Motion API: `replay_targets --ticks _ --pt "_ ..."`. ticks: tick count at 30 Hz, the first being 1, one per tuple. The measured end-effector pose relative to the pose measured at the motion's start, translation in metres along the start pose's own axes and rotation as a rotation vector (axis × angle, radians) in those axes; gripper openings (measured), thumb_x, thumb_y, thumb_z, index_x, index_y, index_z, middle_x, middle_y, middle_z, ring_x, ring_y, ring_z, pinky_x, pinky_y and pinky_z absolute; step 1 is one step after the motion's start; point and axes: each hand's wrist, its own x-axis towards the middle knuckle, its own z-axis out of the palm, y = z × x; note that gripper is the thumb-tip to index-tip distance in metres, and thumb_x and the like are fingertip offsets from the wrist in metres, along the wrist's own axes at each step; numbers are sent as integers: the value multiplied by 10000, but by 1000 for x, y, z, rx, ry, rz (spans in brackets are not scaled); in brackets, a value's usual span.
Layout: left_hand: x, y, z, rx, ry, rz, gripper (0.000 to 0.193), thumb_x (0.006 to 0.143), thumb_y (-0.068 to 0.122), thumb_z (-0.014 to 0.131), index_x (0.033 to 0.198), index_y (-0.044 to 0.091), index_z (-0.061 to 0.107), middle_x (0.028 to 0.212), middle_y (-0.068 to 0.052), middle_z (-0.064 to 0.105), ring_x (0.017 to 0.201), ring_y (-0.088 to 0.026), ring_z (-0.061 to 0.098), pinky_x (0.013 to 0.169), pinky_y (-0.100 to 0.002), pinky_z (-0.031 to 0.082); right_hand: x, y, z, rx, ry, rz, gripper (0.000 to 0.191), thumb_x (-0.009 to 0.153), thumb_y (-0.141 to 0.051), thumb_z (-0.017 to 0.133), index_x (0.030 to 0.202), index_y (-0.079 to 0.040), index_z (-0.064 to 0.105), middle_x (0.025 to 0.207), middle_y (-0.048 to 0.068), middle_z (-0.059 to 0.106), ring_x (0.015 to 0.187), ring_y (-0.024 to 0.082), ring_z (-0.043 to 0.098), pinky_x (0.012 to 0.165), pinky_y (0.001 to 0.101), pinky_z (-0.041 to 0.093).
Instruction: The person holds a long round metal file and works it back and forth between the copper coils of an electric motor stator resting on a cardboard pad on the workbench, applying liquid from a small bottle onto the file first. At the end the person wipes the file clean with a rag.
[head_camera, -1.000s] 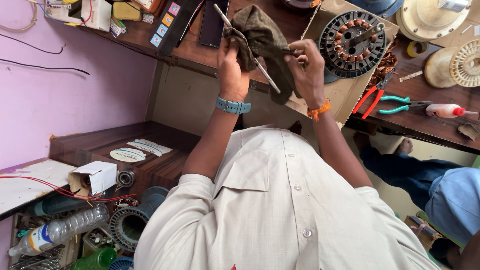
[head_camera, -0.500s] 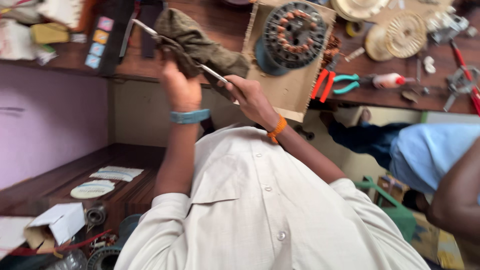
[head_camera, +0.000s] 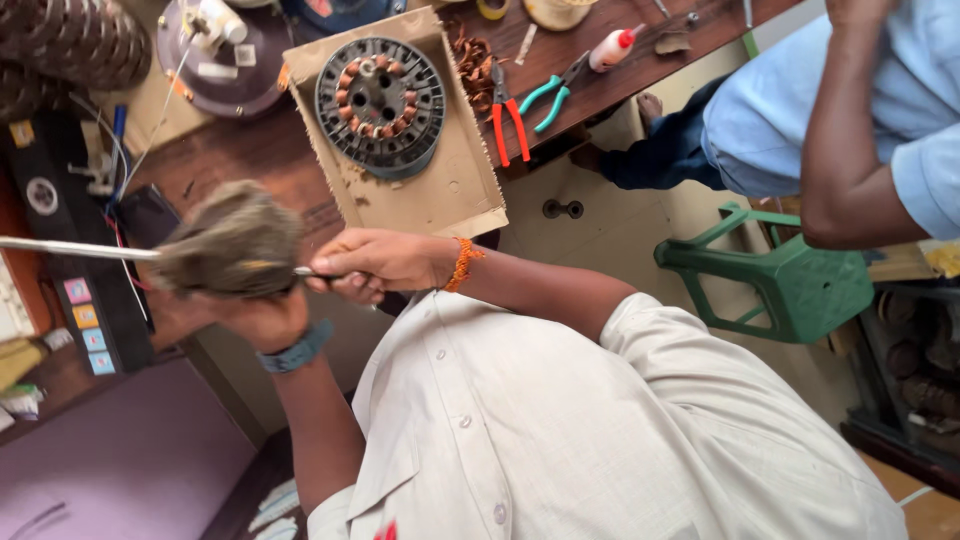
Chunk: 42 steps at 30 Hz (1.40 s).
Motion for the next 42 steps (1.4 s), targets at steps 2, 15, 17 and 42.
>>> replay_targets --ticks 2,15,17,42 --pt "-3 -23 8 162 -29 14 707 1015 473 697 1586 179 402 1504 -85 552 1328 -264 573 1108 -468 511 6 -5 -5 -11 89 -112 238 1118 -209 527 929 -66 551 712 -63 401 594 52 341 531 247 291" --pt "33 69 38 275 -11 120 617 1075 516 479 1563 138 472 1604 -95 546 1465 -305 556 1220 -518 392 13 6 42 -1280 346 -490 346 1081 -389 400 1025 -81 549 751 156 624 752 387 638 657 500 441" --pt "46 82 30 -178 298 159 601 1087 445 401 1532 45 454 1517 -208 525 1379 -417 536 1184 -622 418 6 6 45 -1313 344 -433 347 1095 -393 391 1048 -85 543 741 167 589 736 389 617 677 504 431" --pt "16 -13 39 438 -137 -14 525 1119 410 646 1498 81 492 1441 -105 576 1302 -254 594 1152 -466 478 21 15 32 -1059 847 -685 288 1011 -240 544 1077 19 652 977 244 709 964 419 702 796 454 550"
